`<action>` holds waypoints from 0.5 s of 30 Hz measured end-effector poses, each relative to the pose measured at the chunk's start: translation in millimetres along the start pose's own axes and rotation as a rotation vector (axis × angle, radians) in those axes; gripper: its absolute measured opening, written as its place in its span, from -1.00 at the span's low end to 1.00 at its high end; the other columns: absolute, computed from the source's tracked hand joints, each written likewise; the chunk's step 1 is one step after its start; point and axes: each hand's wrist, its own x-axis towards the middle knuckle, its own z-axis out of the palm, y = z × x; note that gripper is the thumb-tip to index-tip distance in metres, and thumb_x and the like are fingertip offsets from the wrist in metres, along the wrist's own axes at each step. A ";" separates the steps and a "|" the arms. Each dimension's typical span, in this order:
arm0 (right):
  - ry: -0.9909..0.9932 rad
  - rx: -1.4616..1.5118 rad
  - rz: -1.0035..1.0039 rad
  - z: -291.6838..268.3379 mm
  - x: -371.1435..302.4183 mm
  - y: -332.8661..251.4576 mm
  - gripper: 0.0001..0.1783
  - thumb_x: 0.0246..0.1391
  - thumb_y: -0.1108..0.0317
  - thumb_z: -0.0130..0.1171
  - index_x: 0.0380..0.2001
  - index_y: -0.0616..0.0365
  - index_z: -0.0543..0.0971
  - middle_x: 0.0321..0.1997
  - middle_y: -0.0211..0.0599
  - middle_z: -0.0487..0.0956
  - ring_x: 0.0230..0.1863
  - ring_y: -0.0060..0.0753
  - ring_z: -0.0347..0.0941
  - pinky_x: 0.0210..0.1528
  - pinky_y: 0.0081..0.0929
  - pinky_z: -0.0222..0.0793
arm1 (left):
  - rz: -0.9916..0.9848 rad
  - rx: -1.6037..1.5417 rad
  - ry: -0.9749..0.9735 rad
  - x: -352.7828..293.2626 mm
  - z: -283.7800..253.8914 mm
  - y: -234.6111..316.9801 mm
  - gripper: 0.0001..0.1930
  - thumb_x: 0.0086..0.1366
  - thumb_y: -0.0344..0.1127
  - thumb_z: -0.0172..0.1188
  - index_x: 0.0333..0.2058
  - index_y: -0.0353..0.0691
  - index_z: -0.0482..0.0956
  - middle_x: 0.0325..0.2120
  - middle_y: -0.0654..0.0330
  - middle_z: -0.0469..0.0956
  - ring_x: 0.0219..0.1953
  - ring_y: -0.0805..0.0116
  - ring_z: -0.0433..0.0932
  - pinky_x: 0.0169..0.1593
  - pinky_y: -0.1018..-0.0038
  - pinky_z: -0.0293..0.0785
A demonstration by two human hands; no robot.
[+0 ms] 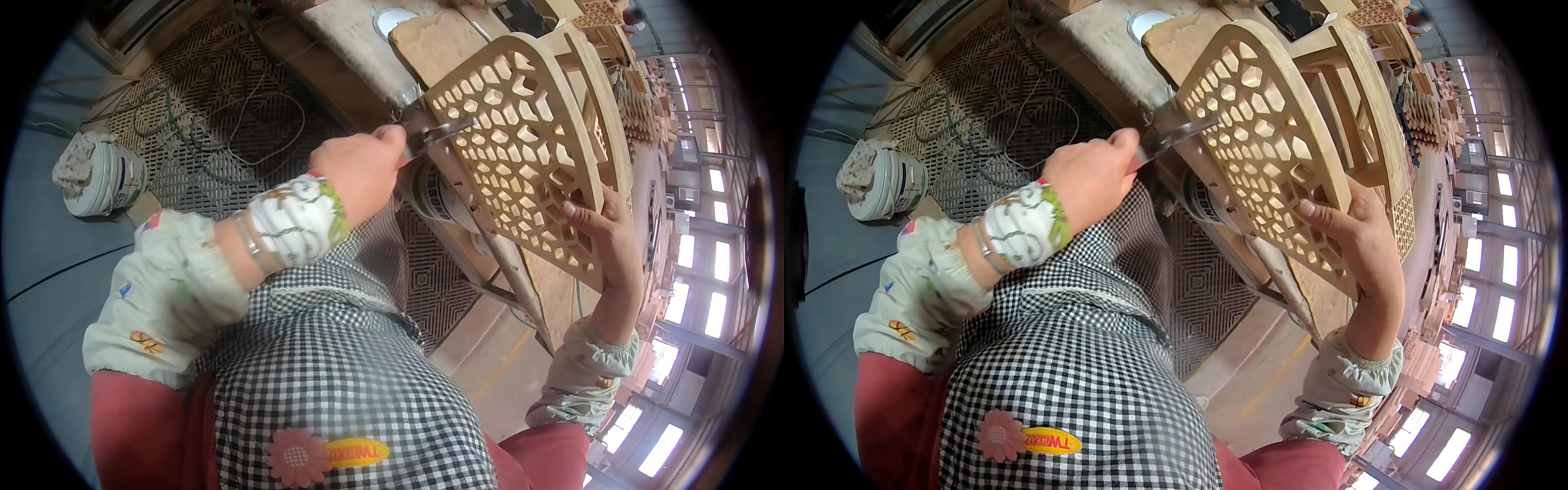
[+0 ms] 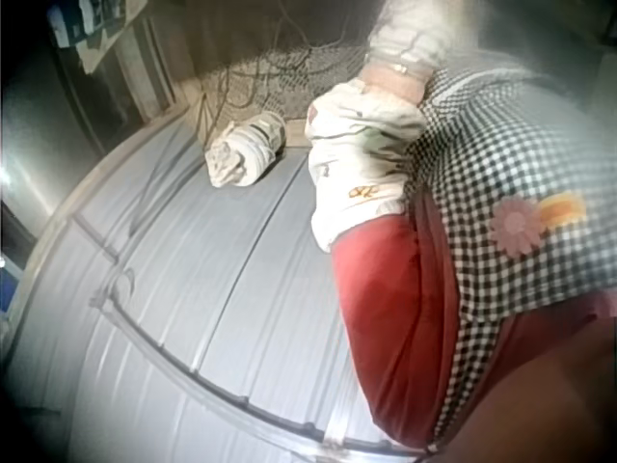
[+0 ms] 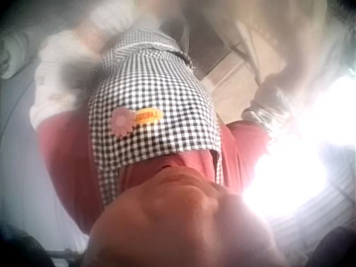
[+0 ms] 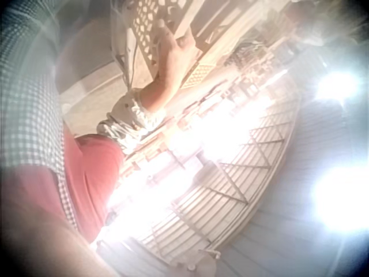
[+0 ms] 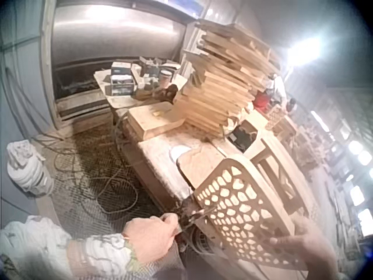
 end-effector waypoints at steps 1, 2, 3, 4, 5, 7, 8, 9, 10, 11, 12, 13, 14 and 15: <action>-0.002 0.014 0.009 -1.0 0.6 1.3 -0.51 0.16 0.28 0.43 0.10 0.28 0.60 -0.25 -0.40 0.66 -0.35 -0.64 0.46 -0.33 -0.61 0.31 | 0.021 -0.001 -0.082 -7.0 -9.0 -7.4 -0.65 0.33 -0.19 0.26 -0.08 -0.30 0.40 -0.49 -0.04 0.68 -0.44 -0.05 0.72 -0.36 0.08 0.65; -0.003 0.026 0.015 -2.7 -1.1 2.0 -0.50 0.16 0.28 0.43 0.11 0.28 0.60 -0.25 -0.40 0.66 -0.35 -0.63 0.46 -0.33 -0.61 0.31 | 0.042 -0.004 -0.160 -14.2 -19.2 -11.7 -0.63 0.32 -0.17 0.27 -0.08 -0.29 0.39 -0.48 -0.04 0.67 -0.44 -0.06 0.72 -0.36 0.07 0.65; -0.007 0.037 0.025 -4.3 0.1 4.1 -0.50 0.16 0.28 0.43 0.11 0.29 0.60 -0.26 -0.41 0.66 -0.35 -0.63 0.46 -0.33 -0.60 0.31 | 0.034 -0.007 -0.148 -20.2 -25.5 -10.1 -0.62 0.32 -0.16 0.28 -0.08 -0.28 0.38 -0.48 -0.04 0.67 -0.44 -0.06 0.71 -0.36 0.07 0.65; -0.012 0.041 0.040 -6.4 0.8 5.3 -0.44 0.14 0.26 0.45 0.15 0.30 0.58 -0.20 -0.37 0.67 -0.30 -0.62 0.48 -0.30 -0.61 0.32 | 0.026 -0.011 -0.137 -26.4 -31.2 -7.1 -0.61 0.32 -0.15 0.29 -0.08 -0.27 0.38 -0.48 -0.03 0.67 -0.44 -0.06 0.71 -0.35 0.07 0.64; -0.023 0.043 0.052 -7.7 1.3 5.0 -0.39 0.12 0.25 0.47 0.18 0.31 0.56 -0.14 -0.34 0.69 -0.24 -0.61 0.50 -0.26 -0.61 0.34 | 0.013 -0.015 -0.124 -31.8 -36.0 -5.3 -0.60 0.32 -0.13 0.29 -0.08 -0.26 0.37 -0.48 -0.03 0.66 -0.44 -0.06 0.71 -0.35 0.08 0.64; -0.029 0.051 0.059 -7.7 1.2 6.2 -0.34 0.10 0.23 0.50 0.21 0.32 0.55 -0.09 -0.32 0.70 -0.19 -0.60 0.52 -0.25 -0.61 0.34 | 0.027 -0.043 -0.084 -32.0 -40.0 2.9 -0.60 0.32 -0.11 0.30 -0.08 -0.24 0.37 -0.49 -0.01 0.66 -0.45 -0.05 0.71 -0.37 0.08 0.64; -0.026 0.055 0.048 -6.9 1.4 6.2 -0.34 0.10 0.23 0.50 0.20 0.32 0.55 -0.10 -0.32 0.70 -0.21 -0.61 0.51 -0.27 -0.61 0.33 | 0.034 -0.057 -0.060 -30.3 -40.5 7.5 -0.60 0.33 -0.10 0.30 -0.09 -0.23 0.37 -0.50 0.00 0.66 -0.45 -0.04 0.71 -0.38 0.09 0.64; -0.023 0.059 0.038 -6.4 1.3 6.2 -0.35 0.10 0.23 0.50 0.19 0.32 0.56 -0.10 -0.32 0.70 -0.22 -0.62 0.50 -0.28 -0.61 0.32 | 0.060 -0.039 -0.031 -27.6 -38.3 10.8 -0.60 0.33 -0.11 0.30 -0.09 -0.24 0.37 -0.50 0.02 0.65 -0.46 -0.02 0.71 -0.40 0.12 0.64; -0.030 0.054 0.050 -6.5 1.0 5.8 -0.36 0.11 0.24 0.49 0.20 0.32 0.56 -0.09 -0.31 0.70 -0.21 -0.61 0.51 -0.27 -0.60 0.33 | 0.057 -0.034 -0.017 -24.0 -34.5 12.8 -0.60 0.33 -0.12 0.30 -0.09 -0.24 0.37 -0.50 0.02 0.65 -0.46 -0.01 0.71 -0.40 0.13 0.64; -0.035 0.054 0.058 -7.0 0.6 5.3 -0.36 0.11 0.25 0.49 0.20 0.32 0.56 -0.08 -0.31 0.70 -0.20 -0.60 0.52 -0.25 -0.59 0.34 | 0.057 -0.024 -0.003 -18.6 -31.8 14.0 -0.60 0.33 -0.12 0.31 -0.09 -0.25 0.37 -0.50 0.03 0.65 -0.47 0.00 0.71 -0.41 0.14 0.64; -0.040 0.054 0.067 -7.6 0.3 4.8 -0.37 0.12 0.26 0.48 0.20 0.31 0.55 -0.08 -0.30 0.70 -0.19 -0.60 0.53 -0.24 -0.59 0.36 | 0.057 -0.013 0.012 -14.2 -30.3 15.3 -0.60 0.33 -0.12 0.31 -0.09 -0.25 0.37 -0.51 0.03 0.65 -0.47 0.02 0.71 -0.42 0.16 0.64; -0.041 0.025 0.064 -8.5 -0.1 3.6 -0.38 0.12 0.26 0.47 0.20 0.32 0.55 -0.06 -0.29 0.70 -0.17 -0.58 0.54 -0.22 -0.58 0.37 | 0.062 0.011 0.021 -11.4 -29.8 16.5 -0.59 0.32 -0.12 0.32 -0.10 -0.27 0.37 -0.51 0.03 0.65 -0.49 0.06 0.72 -0.44 0.20 0.64; -0.047 -0.004 0.063 -8.6 0.3 2.8 -0.38 0.13 0.27 0.47 0.20 0.32 0.55 -0.05 -0.28 0.70 -0.15 -0.57 0.55 -0.21 -0.57 0.38 | 0.050 0.039 0.015 -10.3 -28.0 19.8 -0.60 0.32 -0.13 0.32 -0.10 -0.27 0.38 -0.51 0.02 0.65 -0.49 0.07 0.72 -0.45 0.21 0.65; -0.053 -0.032 0.062 -8.5 1.0 2.5 -0.39 0.13 0.28 0.46 0.20 0.32 0.55 -0.04 -0.28 0.70 -0.13 -0.56 0.56 -0.19 -0.56 0.39 | 0.037 0.068 0.009 -9.7 -25.1 24.3 -0.60 0.32 -0.14 0.32 -0.09 -0.28 0.38 -0.51 0.02 0.65 -0.50 0.07 0.72 -0.46 0.22 0.65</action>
